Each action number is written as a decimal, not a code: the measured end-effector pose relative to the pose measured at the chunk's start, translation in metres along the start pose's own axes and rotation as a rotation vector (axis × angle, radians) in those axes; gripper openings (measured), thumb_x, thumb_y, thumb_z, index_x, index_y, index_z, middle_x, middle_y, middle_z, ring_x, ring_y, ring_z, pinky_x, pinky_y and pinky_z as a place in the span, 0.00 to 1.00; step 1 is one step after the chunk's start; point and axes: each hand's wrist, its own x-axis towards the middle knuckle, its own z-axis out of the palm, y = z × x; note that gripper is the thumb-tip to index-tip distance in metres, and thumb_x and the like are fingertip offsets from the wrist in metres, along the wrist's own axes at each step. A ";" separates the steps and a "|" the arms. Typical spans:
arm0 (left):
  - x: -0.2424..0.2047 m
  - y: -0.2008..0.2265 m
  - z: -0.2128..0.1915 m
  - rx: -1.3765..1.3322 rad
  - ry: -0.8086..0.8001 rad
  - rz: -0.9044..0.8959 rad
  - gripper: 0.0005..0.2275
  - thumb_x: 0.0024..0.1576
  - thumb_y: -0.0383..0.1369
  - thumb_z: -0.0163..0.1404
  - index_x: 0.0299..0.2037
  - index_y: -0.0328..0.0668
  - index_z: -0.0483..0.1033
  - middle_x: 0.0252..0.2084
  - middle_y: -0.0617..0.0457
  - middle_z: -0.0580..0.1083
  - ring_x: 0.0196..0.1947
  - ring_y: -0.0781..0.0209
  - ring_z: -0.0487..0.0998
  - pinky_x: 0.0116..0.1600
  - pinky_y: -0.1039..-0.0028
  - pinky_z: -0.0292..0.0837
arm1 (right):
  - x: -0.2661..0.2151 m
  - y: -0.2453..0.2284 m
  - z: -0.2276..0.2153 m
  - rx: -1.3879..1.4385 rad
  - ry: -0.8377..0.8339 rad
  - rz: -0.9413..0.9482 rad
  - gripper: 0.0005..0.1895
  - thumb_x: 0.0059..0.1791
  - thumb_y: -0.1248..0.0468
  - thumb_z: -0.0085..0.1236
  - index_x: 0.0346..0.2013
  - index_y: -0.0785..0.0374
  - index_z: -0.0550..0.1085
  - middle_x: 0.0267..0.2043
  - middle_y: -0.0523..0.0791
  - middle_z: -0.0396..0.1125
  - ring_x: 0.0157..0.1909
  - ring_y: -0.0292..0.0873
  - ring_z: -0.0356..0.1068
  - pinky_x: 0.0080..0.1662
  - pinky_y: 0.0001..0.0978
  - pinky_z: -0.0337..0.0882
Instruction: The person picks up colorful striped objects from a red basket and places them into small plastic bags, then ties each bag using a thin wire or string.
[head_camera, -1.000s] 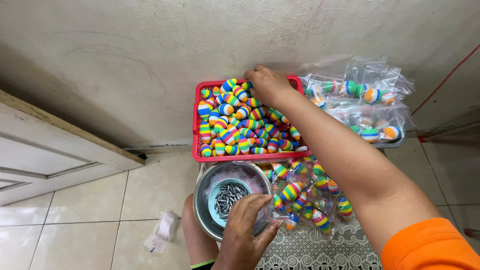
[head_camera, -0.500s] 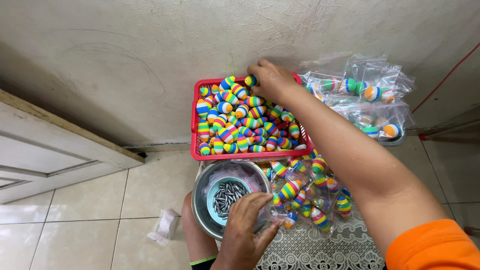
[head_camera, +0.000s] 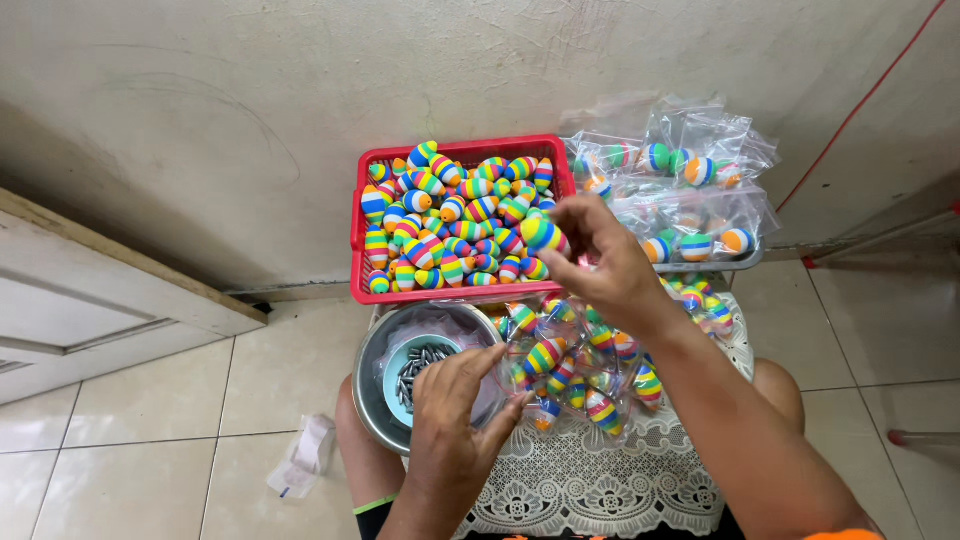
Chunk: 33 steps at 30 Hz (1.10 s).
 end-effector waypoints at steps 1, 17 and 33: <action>-0.001 0.002 0.001 -0.001 0.000 -0.002 0.22 0.56 0.40 0.60 0.60 0.48 0.73 0.53 0.52 0.76 0.52 0.54 0.75 0.59 0.61 0.62 | -0.018 0.006 0.000 -0.001 -0.001 0.002 0.15 0.51 0.64 0.57 0.52 0.57 0.67 0.37 0.38 0.63 0.35 0.32 0.59 0.40 0.24 0.65; -0.004 0.034 0.016 0.026 -0.046 0.124 0.24 0.57 0.42 0.60 0.62 0.48 0.72 0.54 0.54 0.76 0.55 0.53 0.75 0.59 0.60 0.62 | -0.143 -0.011 -0.007 0.019 0.004 -0.037 0.19 0.51 0.60 0.58 0.56 0.60 0.74 0.51 0.44 0.71 0.49 0.38 0.70 0.51 0.26 0.72; -0.005 0.046 0.024 0.143 -0.007 0.192 0.24 0.58 0.41 0.59 0.64 0.47 0.71 0.53 0.55 0.76 0.52 0.54 0.76 0.57 0.59 0.60 | -0.161 0.005 0.028 0.292 0.161 0.024 0.21 0.46 0.66 0.67 0.53 0.60 0.71 0.52 0.46 0.67 0.42 0.36 0.69 0.48 0.26 0.74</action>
